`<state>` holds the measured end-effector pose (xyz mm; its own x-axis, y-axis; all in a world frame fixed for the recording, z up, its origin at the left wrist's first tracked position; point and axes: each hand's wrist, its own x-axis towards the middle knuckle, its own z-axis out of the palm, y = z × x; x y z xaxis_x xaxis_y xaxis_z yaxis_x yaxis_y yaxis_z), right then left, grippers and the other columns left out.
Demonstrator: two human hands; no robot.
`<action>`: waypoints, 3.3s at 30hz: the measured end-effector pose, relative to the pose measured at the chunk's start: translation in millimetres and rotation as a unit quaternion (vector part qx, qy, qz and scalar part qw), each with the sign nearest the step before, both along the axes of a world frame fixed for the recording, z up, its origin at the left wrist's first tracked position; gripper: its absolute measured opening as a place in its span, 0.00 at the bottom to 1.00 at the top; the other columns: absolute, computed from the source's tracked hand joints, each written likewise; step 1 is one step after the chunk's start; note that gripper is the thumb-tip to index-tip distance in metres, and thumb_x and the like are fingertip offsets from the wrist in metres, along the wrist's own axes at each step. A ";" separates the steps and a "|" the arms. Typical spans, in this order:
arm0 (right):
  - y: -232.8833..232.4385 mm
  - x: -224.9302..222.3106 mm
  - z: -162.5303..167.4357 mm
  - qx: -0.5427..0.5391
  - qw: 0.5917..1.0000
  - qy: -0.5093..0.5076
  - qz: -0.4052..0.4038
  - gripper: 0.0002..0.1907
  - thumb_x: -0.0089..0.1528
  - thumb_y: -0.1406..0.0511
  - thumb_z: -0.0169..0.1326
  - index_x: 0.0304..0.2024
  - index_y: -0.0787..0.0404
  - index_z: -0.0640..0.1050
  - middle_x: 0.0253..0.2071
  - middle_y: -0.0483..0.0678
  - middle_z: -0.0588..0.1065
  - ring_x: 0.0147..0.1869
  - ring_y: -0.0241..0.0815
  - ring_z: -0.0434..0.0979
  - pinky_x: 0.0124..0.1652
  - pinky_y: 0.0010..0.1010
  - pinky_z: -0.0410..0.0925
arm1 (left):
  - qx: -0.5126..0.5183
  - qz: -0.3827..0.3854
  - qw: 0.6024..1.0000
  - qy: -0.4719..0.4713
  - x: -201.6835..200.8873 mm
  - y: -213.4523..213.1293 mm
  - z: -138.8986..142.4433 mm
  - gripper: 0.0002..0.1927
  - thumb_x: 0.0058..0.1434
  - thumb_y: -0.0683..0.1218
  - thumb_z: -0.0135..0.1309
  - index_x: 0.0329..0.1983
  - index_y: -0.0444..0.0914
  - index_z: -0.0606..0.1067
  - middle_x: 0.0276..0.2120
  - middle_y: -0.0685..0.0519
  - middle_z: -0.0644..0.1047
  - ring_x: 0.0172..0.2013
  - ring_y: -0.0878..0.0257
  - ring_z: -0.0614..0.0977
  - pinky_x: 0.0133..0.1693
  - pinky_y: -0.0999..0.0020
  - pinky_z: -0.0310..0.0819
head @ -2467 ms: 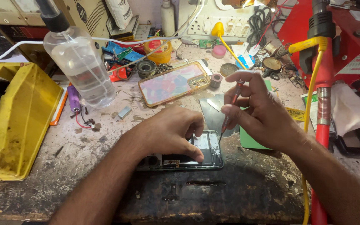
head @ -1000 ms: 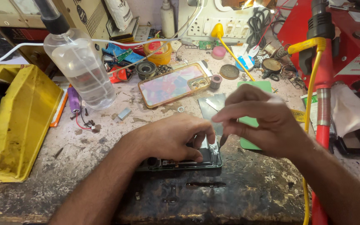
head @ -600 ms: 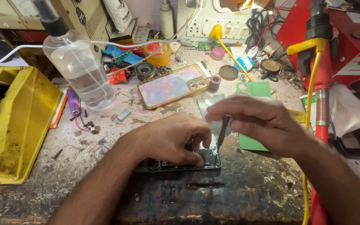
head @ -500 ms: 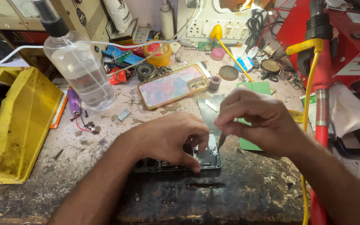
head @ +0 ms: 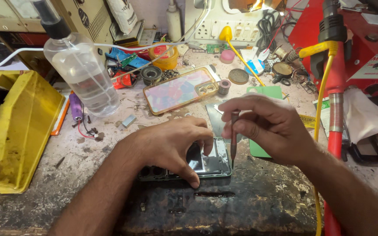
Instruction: The person removes the green back cover from a smartphone, then uses a small metal tool to scrape adhesive residue from the phone's internal frame. The back cover is set aside and the phone remains open on the workbench.
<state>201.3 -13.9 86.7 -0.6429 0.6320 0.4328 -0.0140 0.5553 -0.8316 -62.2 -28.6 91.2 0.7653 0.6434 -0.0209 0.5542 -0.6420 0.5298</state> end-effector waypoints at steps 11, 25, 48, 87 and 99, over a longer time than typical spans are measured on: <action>17.0 -6.3 4.6 -0.085 0.973 -0.058 -0.204 0.17 0.70 0.65 0.46 0.60 0.54 0.78 0.38 0.44 0.72 0.25 0.27 0.60 0.23 0.19 0.57 | 0.088 -0.009 0.996 -0.031 5.1 -14.7 16.5 0.23 0.40 0.50 0.64 0.38 0.36 0.75 0.37 0.46 0.78 0.42 0.48 0.80 0.44 0.54 0.76; -1.3 -19.1 8.4 0.193 0.948 -0.093 -0.234 0.21 0.67 0.67 0.52 0.63 0.60 0.71 0.49 0.43 0.80 0.34 0.30 0.79 0.34 0.23 0.72 | 0.147 0.185 0.968 0.080 -10.5 -13.8 36.0 0.22 0.60 0.54 0.51 0.57 0.44 0.73 0.34 0.42 0.82 0.39 0.42 0.82 0.39 0.44 0.74; 20.5 -17.7 -9.6 0.021 0.973 0.047 -0.225 0.17 0.69 0.74 0.49 0.60 0.63 0.77 0.57 0.46 0.79 0.45 0.30 0.74 0.42 0.24 0.71 | 0.022 0.153 0.975 -0.162 -21.2 37.5 -9.2 0.17 0.71 0.53 0.45 0.37 0.33 0.73 0.29 0.43 0.76 0.34 0.52 0.78 0.39 0.58 0.71; 31.6 -29.6 -23.4 -0.095 0.963 0.075 -0.241 0.27 0.66 0.74 0.48 0.70 0.63 0.67 0.53 0.45 0.70 0.44 0.32 0.73 0.44 0.25 0.70 | -0.005 0.244 0.966 -0.086 -0.5 23.6 0.9 0.48 0.44 0.68 0.60 0.63 0.37 0.71 0.55 0.42 0.73 0.56 0.51 0.76 0.56 0.59 0.69; 27.4 -26.5 -17.9 -0.144 0.974 -0.011 -0.173 0.27 0.64 0.72 0.48 0.67 0.61 0.68 0.44 0.44 0.76 0.38 0.32 0.72 0.39 0.24 0.70 | -0.175 0.216 0.927 -0.253 -10.3 18.9 0.4 0.41 0.51 0.63 0.57 0.66 0.41 0.72 0.49 0.49 0.77 0.45 0.61 0.76 0.43 0.63 0.72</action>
